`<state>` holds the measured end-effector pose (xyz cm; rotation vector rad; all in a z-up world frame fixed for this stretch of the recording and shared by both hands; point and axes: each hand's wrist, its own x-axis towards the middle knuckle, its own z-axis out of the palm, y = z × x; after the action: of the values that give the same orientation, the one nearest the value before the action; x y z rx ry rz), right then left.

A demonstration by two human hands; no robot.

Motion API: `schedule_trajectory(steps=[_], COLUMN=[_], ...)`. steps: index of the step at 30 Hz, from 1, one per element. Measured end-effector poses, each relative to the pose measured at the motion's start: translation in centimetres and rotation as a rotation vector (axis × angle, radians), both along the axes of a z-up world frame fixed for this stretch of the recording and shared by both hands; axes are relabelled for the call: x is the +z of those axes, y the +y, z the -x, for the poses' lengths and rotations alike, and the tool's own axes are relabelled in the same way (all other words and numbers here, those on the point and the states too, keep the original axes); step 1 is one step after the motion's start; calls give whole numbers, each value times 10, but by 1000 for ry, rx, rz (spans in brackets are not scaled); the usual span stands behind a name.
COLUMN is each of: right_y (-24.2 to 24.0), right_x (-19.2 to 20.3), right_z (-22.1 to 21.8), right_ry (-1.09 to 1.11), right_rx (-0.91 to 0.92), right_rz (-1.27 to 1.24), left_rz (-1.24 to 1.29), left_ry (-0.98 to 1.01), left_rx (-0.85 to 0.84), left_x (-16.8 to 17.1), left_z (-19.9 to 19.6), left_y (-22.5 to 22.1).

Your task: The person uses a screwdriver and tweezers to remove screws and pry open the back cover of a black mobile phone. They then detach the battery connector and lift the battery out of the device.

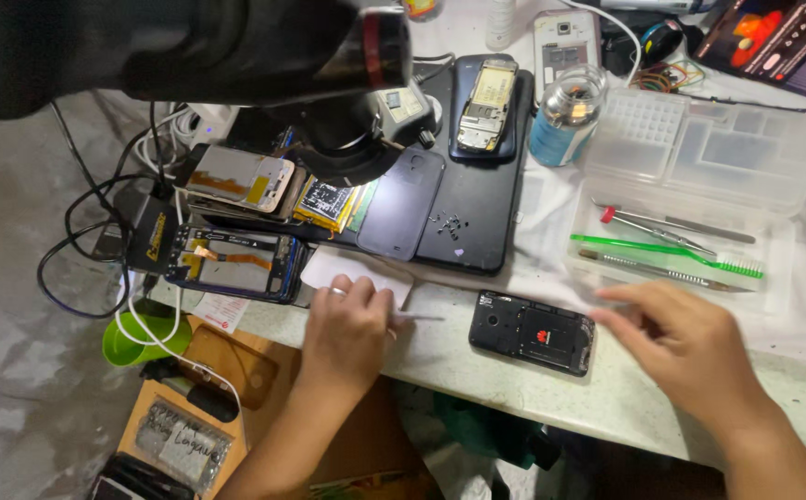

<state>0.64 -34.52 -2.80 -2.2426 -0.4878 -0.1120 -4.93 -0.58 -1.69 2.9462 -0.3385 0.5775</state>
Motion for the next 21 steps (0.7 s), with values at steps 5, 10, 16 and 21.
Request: schedule_trajectory(steps=[5, 10, 16, 21], right_y=[-11, 0, -4, -68], right_x=[-10, -9, 0, -14], right_z=[3, 6, -2, -25], right_ry=[-206, -129, -492, -617], right_rx=[-201, -77, -116, -490], right_rz=[28, -25, 128, 360], left_rz=[-136, -71, 88, -151], left_ry=[54, 4, -173, -370], left_rx=[-66, -160, -82, -285], left_x=[9, 74, 42, 23], left_z=[24, 63, -2, -51], left_y=[-1, -1, 18, 46])
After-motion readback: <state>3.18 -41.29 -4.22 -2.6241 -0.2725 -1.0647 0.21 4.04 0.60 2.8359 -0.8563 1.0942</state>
